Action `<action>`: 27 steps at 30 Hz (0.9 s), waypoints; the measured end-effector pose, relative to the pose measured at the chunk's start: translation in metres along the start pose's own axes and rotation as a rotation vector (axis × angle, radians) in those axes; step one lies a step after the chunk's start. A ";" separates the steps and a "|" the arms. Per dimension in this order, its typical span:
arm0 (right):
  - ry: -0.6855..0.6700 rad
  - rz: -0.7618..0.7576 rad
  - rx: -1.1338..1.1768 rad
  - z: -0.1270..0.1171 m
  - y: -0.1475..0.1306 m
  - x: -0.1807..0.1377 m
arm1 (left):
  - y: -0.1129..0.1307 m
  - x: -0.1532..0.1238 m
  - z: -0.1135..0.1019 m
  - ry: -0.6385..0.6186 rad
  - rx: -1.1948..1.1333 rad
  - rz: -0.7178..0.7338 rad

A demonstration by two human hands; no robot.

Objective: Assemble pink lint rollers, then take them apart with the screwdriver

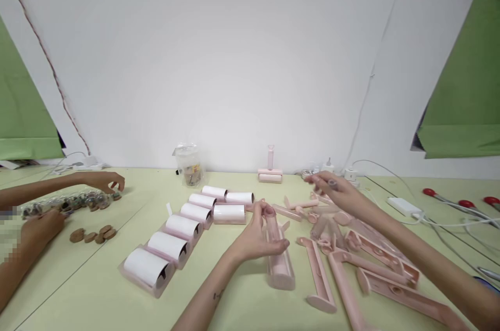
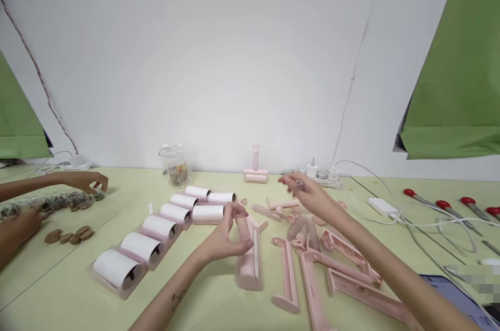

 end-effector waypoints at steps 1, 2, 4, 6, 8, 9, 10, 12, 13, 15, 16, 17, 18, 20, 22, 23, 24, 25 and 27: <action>-0.035 -0.040 0.025 0.006 -0.011 -0.006 | -0.004 -0.004 -0.003 -0.024 0.006 0.001; -0.072 -0.080 0.040 0.014 -0.023 -0.014 | -0.009 -0.009 -0.005 -0.049 0.009 -0.013; -0.138 -0.172 0.033 0.033 -0.046 -0.029 | -0.023 -0.019 -0.007 -0.110 0.014 -0.083; -0.126 -0.245 0.020 0.048 -0.062 -0.042 | -0.037 -0.027 -0.008 -0.163 0.021 -0.155; -0.091 -0.309 0.029 0.054 -0.071 -0.047 | -0.045 -0.031 -0.011 -0.177 -0.001 -0.168; -0.085 -0.341 0.040 0.054 -0.074 -0.047 | -0.046 -0.030 -0.013 -0.166 -0.031 -0.155; -0.088 -0.370 0.055 0.052 -0.075 -0.047 | -0.047 -0.030 -0.016 -0.152 -0.066 -0.142; -0.110 -0.408 0.078 0.047 -0.074 -0.043 | -0.045 -0.027 -0.022 -0.135 -0.130 -0.135; -0.122 -0.415 0.081 0.044 -0.073 -0.041 | -0.044 -0.027 -0.024 -0.149 -0.171 -0.148; -0.139 -0.413 0.080 0.041 -0.071 -0.038 | -0.043 -0.027 -0.023 -0.163 -0.262 -0.192; -0.140 -0.406 0.080 0.040 -0.069 -0.037 | -0.043 -0.027 -0.022 -0.141 -0.300 -0.217; -0.131 -0.401 0.080 0.039 -0.068 -0.036 | -0.045 -0.027 -0.019 -0.101 -0.322 -0.240; -0.110 -0.394 0.079 0.037 -0.066 -0.035 | -0.048 -0.027 -0.016 -0.049 -0.328 -0.257; -0.044 -0.387 0.064 0.030 -0.061 -0.033 | -0.057 -0.027 -0.009 0.079 -0.210 -0.289; 0.042 -0.386 0.069 0.018 -0.055 -0.032 | -0.066 -0.026 -0.002 0.167 -0.046 -0.323; 0.088 -0.374 0.092 0.011 -0.052 -0.032 | -0.070 -0.026 0.001 0.202 0.023 -0.334; 0.132 -0.355 0.130 0.003 -0.050 -0.033 | -0.073 -0.025 0.003 0.225 0.072 -0.340; 0.179 -0.333 0.178 -0.005 -0.049 -0.034 | -0.074 -0.025 0.004 0.235 0.093 -0.338; 0.271 -0.298 0.270 -0.019 -0.049 -0.039 | -0.073 -0.026 0.004 0.250 0.103 -0.311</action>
Point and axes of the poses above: each hand's wrist, its own x-axis towards the middle knuckle, its own z-axis out of the palm, y = z × x, the point moved 3 cm from there along x, towards the middle knuckle, and after that the axes turned 4 degrees about y, right-handed, at the moved point
